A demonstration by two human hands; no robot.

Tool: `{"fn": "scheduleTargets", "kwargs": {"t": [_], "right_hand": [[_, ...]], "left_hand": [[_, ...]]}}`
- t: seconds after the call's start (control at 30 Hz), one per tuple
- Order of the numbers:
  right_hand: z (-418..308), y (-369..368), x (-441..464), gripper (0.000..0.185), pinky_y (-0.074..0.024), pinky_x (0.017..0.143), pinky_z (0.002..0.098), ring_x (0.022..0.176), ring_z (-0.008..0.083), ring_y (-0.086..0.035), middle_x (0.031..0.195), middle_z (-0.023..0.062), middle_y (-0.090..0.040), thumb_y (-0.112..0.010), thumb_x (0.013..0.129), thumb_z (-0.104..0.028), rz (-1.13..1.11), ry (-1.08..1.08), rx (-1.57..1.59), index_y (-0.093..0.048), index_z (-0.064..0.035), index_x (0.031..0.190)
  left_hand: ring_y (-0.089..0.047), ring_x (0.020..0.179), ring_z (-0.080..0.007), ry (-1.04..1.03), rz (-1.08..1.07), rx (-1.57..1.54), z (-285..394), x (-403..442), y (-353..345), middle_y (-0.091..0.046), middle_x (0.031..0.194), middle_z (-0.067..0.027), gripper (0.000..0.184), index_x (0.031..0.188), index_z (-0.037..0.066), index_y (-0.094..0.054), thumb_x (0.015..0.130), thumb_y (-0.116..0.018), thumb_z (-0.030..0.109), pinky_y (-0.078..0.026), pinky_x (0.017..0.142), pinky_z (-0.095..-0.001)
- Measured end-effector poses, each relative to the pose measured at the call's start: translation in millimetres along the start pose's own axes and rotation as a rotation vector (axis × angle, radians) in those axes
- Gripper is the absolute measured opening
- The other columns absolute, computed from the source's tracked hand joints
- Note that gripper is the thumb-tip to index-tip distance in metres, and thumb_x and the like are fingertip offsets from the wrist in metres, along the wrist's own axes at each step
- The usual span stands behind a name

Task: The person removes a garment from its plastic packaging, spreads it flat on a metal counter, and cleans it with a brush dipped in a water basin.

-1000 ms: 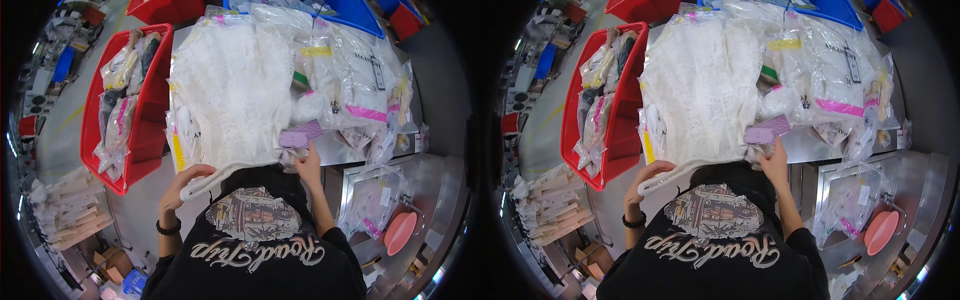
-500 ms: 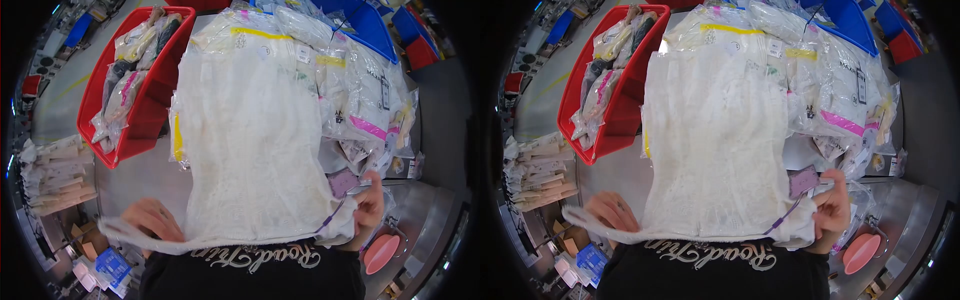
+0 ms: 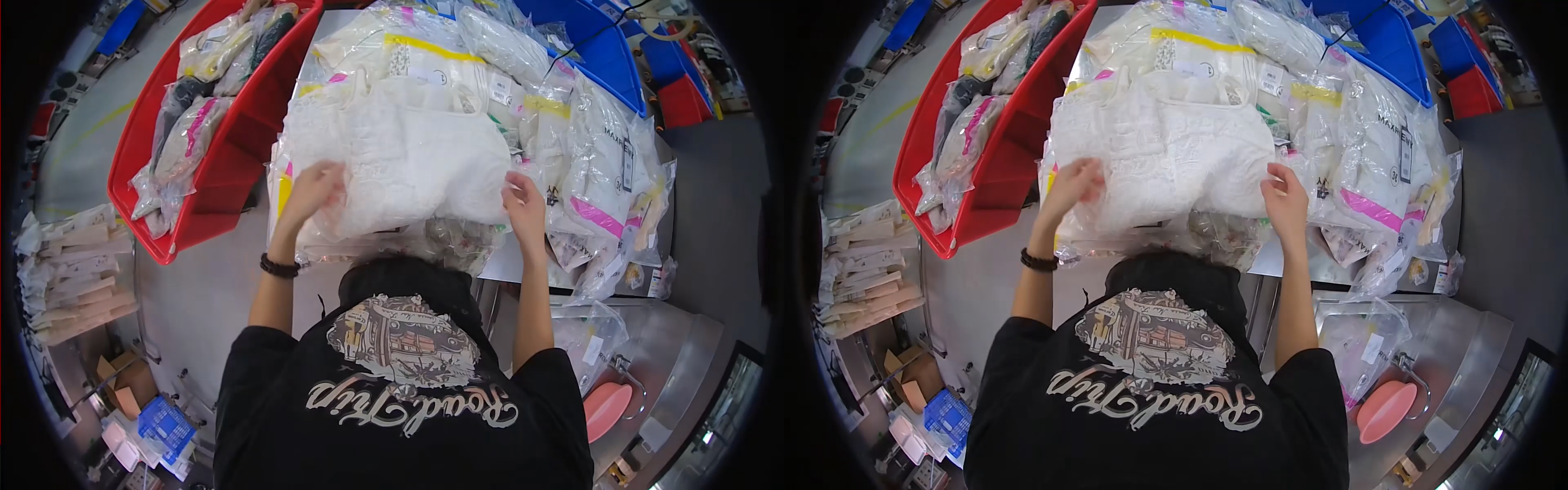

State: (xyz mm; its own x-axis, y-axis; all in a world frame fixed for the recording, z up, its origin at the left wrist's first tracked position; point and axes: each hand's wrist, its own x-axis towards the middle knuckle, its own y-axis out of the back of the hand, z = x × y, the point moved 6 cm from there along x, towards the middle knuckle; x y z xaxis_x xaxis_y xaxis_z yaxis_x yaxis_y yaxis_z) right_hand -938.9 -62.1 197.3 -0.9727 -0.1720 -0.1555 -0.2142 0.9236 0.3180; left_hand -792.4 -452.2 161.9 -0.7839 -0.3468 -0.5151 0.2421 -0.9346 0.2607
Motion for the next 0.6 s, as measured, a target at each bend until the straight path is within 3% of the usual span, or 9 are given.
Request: {"fn": "scheduleTargets", "kwargs": {"t": [0.07, 0.2, 0.3, 0.37, 0.47, 0.53, 0.6], "right_hand": [[0, 0, -5, 0.038, -0.052, 0.074, 0.0266, 0.088, 0.018, -0.062, 0.114, 0.0111, -0.066, -0.063, 0.085, -0.001, 0.047, 0.014, -0.183, -0.062, -0.0008, 0.123], [14, -1, -5, 0.037, -0.0477, 0.071, 0.0232, 0.081, 0.014, -0.056, 0.105, 0.0078, -0.065, -0.064, 0.084, -0.001, 0.182, 0.082, -0.399, -0.064, -0.0024, 0.122], [6, -4, -7, 0.038, -0.0458, 0.068, 0.0225, 0.077, 0.0127, -0.054, 0.098, 0.0061, -0.063, -0.064, 0.082, 0.003, 0.147, 0.051, -0.315, -0.065, -0.0024, 0.12], [-3, -3, -16, 0.039, -0.0438, 0.065, 0.0218, 0.073, 0.0114, -0.053, 0.091, 0.0044, -0.061, -0.064, 0.079, 0.006, 0.111, 0.02, -0.219, -0.066, -0.0023, 0.118], [-12, 3, -36, 0.04, -0.0417, 0.063, 0.0211, 0.069, 0.0102, -0.047, 0.084, 0.0016, -0.056, -0.064, 0.078, 0.009, 0.026, 0.022, -0.241, -0.068, -0.0035, 0.116], [-1, 2, -54, 0.039, -0.0417, 0.063, 0.0209, 0.069, 0.0105, -0.048, 0.084, 0.0013, -0.057, -0.064, 0.078, 0.009, -0.168, -0.11, -0.189, -0.07, -0.004, 0.114], [2, 0, -65, 0.038, -0.0418, 0.063, 0.0211, 0.068, 0.0106, -0.048, 0.083, 0.0015, -0.057, -0.064, 0.078, 0.008, -0.21, -0.176, -0.192, -0.07, -0.0039, 0.114]], "left_hand": [[-0.056, 0.064, -0.0118, 0.035, -0.038, 0.0, -7, -3, -19, -0.064, 0.079, -0.0052, 0.044, 0.124, 0.0, -0.059, 0.093, -0.063, 0.031, -0.047, 0.055, -0.0228], [-0.054, 0.061, -0.0147, -0.253, 0.149, 0.339, 1, -4, -27, -0.057, 0.072, -0.0054, 0.043, 0.118, -0.004, -0.058, 0.086, -0.07, 0.023, -0.046, 0.053, -0.0252], [-0.051, 0.061, -0.0127, -0.171, -0.001, 0.221, -12, -6, -24, -0.054, 0.071, -0.0035, 0.041, 0.118, -0.002, -0.056, 0.082, -0.072, 0.012, -0.045, 0.054, -0.0235], [-0.049, 0.06, -0.0104, -0.02, -0.146, -0.126, -10, -22, -15, -0.052, 0.071, -0.0015, 0.033, 0.112, 0.0, -0.056, 0.082, -0.07, 0.004, -0.042, 0.055, -0.0207], [-0.048, 0.06, -0.0086, 0.037, -0.225, -0.104, -29, -37, 8, -0.051, 0.07, -0.0004, 0.03, 0.108, 0.0, -0.056, 0.081, -0.069, -0.001, -0.041, 0.056, -0.0188], [-0.05, 0.06, -0.0093, 0.136, -0.307, -0.037, -47, -49, 16, -0.053, 0.071, -0.0005, 0.027, 0.102, 0.0, -0.056, 0.08, -0.071, -0.001, -0.042, 0.056, -0.0198], [-0.05, 0.06, -0.0097, 0.171, -0.322, 0.002, -57, -54, 18, -0.053, 0.071, -0.0008, 0.026, 0.101, 0.0, -0.056, 0.08, -0.071, 0.0, -0.042, 0.056, -0.0203]]}}
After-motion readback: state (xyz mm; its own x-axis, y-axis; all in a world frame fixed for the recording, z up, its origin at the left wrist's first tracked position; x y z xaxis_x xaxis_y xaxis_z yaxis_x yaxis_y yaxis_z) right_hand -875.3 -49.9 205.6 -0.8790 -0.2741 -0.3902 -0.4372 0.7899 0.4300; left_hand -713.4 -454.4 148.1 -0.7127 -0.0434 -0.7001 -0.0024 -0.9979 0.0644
